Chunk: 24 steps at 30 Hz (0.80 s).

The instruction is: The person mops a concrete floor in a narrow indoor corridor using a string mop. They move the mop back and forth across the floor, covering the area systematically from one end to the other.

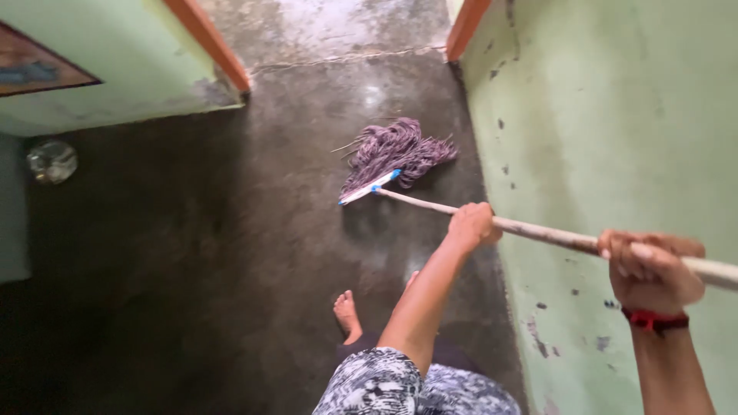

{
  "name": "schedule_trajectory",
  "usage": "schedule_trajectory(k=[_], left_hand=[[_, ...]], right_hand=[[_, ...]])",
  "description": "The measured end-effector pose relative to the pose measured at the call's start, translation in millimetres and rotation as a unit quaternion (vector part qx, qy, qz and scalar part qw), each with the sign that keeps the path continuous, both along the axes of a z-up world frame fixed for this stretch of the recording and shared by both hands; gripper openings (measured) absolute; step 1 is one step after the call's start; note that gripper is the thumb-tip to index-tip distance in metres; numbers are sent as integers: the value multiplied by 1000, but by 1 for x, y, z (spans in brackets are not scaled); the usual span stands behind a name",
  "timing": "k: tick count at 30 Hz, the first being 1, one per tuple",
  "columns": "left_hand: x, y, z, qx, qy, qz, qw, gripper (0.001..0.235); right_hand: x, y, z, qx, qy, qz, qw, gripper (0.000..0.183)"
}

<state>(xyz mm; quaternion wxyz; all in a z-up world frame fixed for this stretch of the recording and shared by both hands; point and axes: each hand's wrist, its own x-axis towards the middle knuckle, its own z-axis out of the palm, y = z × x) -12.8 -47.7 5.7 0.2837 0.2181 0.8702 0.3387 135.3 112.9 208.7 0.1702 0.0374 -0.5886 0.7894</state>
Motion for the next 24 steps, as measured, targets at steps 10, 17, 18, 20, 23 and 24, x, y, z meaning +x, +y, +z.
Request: schedule_trajectory(k=[10, 17, 18, 20, 23, 24], left_hand=[[41, -308, -86, -27, 167, 171, 971, 25], [118, -447, -119, -50, 199, 243, 948, 17], [126, -449, -129, -51, 209, 256, 943, 15], [127, -421, -115, -73, 187, 236, 951, 14], [123, -348, -116, -90, 169, 185, 964, 11], [121, -318, -119, -88, 171, 156, 969, 11]], right_hand=[[-41, -228, -69, -30, -84, 123, 988, 33], [-1, -352, -101, 69, -35, 266, 961, 13], [7, -355, -106, -27, -19, 286, 958, 30], [18, -321, -107, 26, -45, 260, 964, 22], [34, -257, -84, 66, -122, 177, 974, 16], [39, -233, -71, 48, -172, 121, 976, 18]])
